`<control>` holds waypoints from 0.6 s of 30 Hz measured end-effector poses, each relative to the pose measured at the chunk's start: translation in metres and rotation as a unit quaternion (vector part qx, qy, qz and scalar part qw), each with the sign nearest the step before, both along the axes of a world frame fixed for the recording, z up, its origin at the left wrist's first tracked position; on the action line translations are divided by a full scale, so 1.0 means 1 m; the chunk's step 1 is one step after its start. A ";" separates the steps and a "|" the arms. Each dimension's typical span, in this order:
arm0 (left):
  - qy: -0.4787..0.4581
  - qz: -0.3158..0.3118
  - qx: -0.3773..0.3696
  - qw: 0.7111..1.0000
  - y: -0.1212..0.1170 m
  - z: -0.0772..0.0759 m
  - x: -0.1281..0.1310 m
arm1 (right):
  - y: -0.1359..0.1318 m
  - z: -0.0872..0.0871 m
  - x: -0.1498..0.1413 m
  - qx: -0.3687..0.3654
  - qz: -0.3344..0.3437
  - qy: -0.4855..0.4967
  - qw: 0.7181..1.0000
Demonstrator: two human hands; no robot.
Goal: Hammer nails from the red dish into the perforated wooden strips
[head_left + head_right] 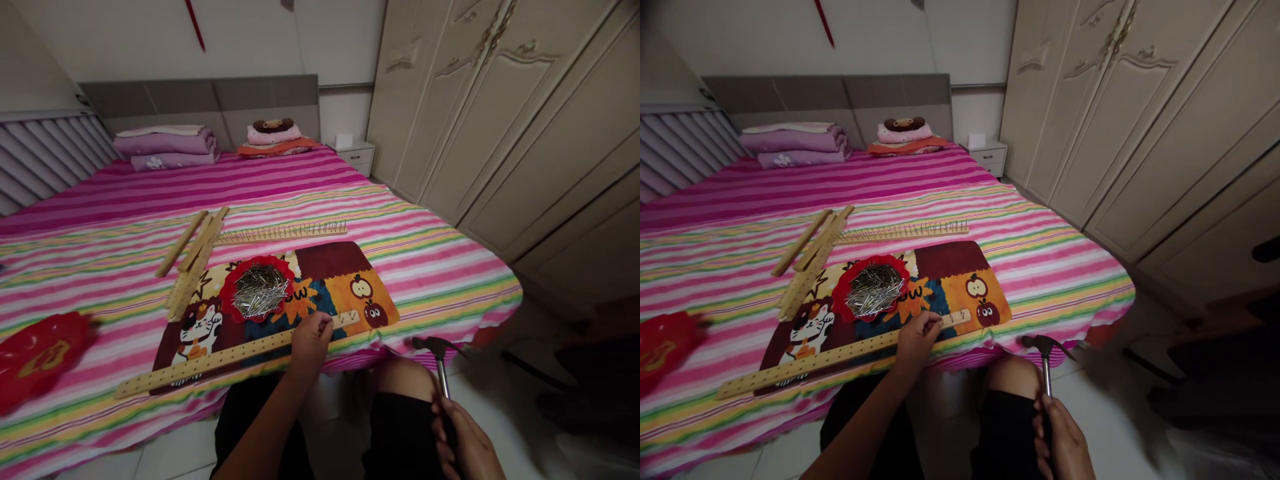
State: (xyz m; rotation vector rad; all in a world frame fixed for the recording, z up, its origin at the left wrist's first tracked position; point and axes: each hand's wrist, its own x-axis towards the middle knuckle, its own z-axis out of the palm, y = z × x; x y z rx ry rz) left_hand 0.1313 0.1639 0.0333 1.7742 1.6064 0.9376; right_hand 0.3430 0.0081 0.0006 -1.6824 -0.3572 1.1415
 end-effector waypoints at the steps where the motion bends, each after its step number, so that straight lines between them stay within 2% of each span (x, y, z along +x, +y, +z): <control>1: 0.014 0.000 0.008 1.000 -0.001 0.000 0.001 | 0.000 0.005 -0.002 0.003 0.000 -0.008 1.000; 4: 0.048 -0.007 0.022 0.999 -0.003 0.001 0.002 | 0.000 0.029 -0.015 0.023 0.018 -0.028 0.999; 8: 0.068 -0.013 0.029 0.997 -0.004 0.002 0.003 | 0.015 0.066 -0.037 0.051 0.094 -0.028 0.994; 10: 0.068 -0.017 0.036 0.997 -0.004 0.002 0.003 | 0.026 0.075 -0.047 0.091 0.143 -0.046 0.984; 13: 0.066 -0.018 0.042 0.997 -0.005 0.002 0.002 | 0.036 0.072 -0.056 0.134 0.227 -0.067 0.962; 14: 0.064 -0.017 0.045 0.997 -0.005 0.002 0.002 | 0.036 0.067 -0.056 0.130 0.233 -0.070 0.961; 15: 0.060 -0.016 0.048 0.997 -0.005 0.001 0.003 | 0.033 0.061 -0.054 0.121 0.227 -0.071 0.964; 17: 0.047 -0.017 0.059 0.997 -0.007 -0.002 0.004 | 0.023 0.048 -0.044 0.085 0.136 -0.076 0.984; 18: 0.040 -0.018 0.064 0.997 -0.008 -0.003 0.004 | 0.017 0.041 -0.036 0.065 0.119 -0.072 0.988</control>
